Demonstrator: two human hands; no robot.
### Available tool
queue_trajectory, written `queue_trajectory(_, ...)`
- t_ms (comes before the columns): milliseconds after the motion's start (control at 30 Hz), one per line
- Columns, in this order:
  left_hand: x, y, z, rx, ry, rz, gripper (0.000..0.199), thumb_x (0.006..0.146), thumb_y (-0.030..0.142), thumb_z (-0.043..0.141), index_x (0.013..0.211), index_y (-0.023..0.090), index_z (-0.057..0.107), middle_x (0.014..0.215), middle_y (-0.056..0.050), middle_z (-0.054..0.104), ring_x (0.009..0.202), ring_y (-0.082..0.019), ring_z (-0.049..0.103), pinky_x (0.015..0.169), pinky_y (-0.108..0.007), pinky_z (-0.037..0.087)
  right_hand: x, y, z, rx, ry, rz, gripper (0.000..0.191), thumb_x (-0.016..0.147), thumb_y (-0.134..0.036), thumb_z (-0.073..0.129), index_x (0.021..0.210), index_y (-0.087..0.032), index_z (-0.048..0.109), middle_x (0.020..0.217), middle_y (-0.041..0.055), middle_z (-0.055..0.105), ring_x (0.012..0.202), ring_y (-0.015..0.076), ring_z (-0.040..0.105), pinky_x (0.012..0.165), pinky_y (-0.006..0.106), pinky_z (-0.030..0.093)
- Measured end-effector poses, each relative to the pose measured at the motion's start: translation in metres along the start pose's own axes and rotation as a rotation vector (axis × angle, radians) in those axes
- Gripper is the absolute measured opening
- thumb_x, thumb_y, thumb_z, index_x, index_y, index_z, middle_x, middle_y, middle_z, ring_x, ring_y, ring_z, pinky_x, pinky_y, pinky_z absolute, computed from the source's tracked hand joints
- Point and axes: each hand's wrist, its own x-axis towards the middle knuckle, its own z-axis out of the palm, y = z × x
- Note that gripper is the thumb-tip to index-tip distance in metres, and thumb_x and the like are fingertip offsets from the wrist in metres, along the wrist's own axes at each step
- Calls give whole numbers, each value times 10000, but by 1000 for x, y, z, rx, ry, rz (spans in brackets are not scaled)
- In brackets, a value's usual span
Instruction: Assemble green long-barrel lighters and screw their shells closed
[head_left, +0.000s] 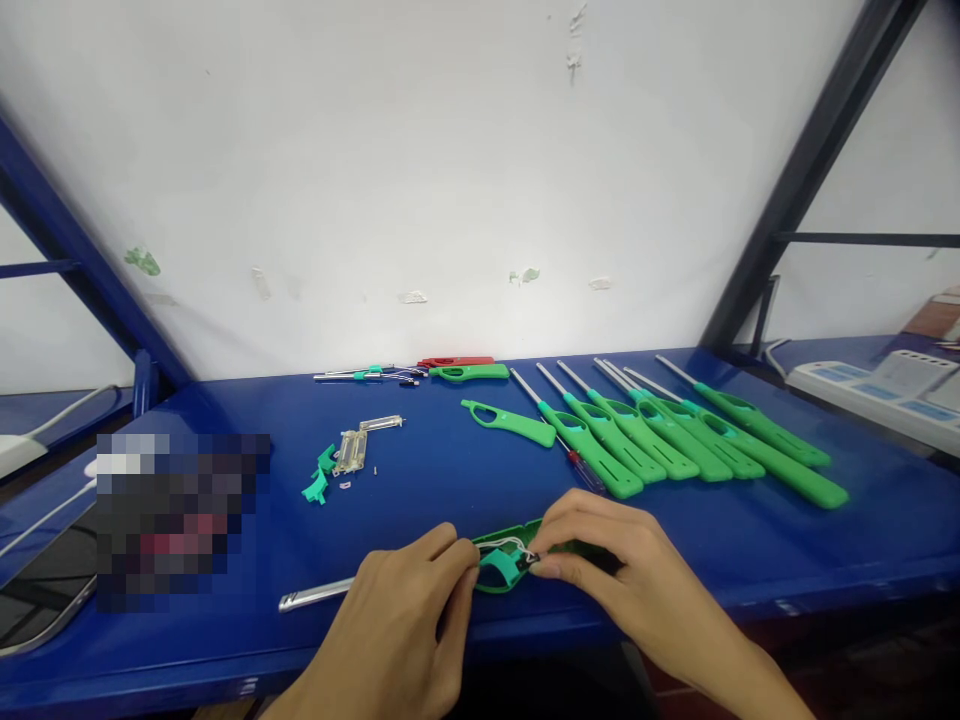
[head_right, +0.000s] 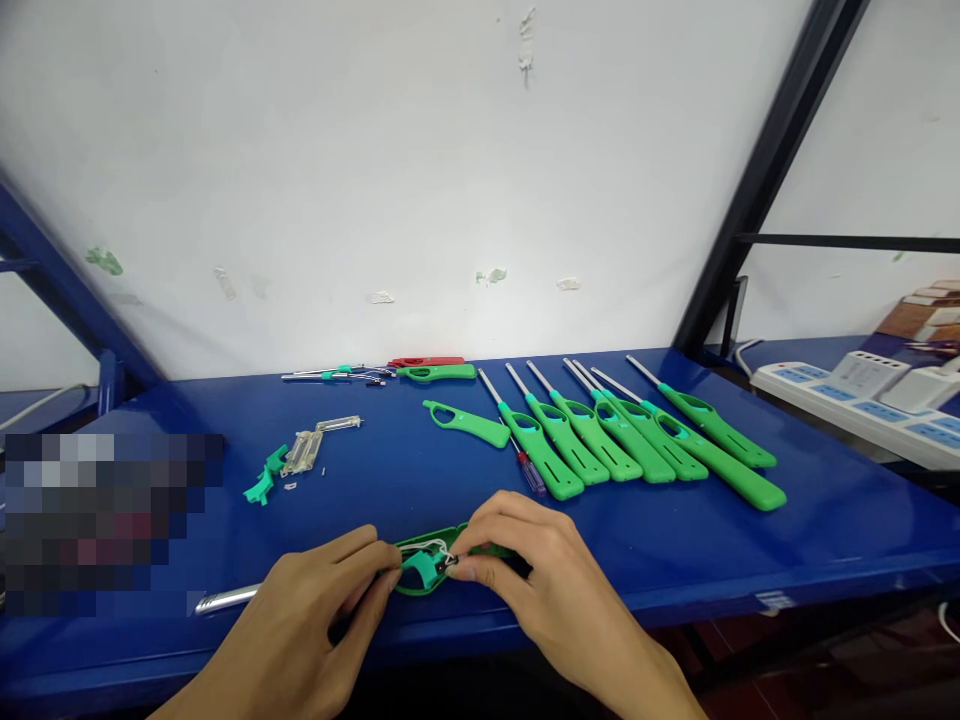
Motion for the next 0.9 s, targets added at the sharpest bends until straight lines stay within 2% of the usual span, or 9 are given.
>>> queue_trajectory(367, 1, 3, -2, -4, -26, -3, 351, 1061, 152, 366, 865, 214, 651, 771, -6, 608, 567, -157, 558, 523, -320, 332, -1, 2, 0, -9, 47, -14, 107, 1032, -228, 717, 980, -297, 780, 982, -41, 739, 891, 116, 707, 834, 201, 519)
queue_trajectory(667, -1, 0, -1, -12, 2, 19, 337, 1067, 148, 380, 870, 209, 647, 755, 0, 597, 557, -154, 543, 514, -319, 332, 0, -1, -1, -5, 20, 27, 108, 1024, -273, 723, 955, -267, 807, 976, 12, 758, 887, 173, 717, 824, 258, 545)
queue_trajectory(900, -1, 0, 1, -13, 4, 35, 331, 1074, 143, 389, 885, 210, 653, 748, 10, 583, 539, -144, 517, 514, -320, 315, 1, 0, -3, 38, 15, 47, 76, 988, -246, 774, 930, -273, 815, 946, -12, 772, 865, 148, 717, 810, 231, 535)
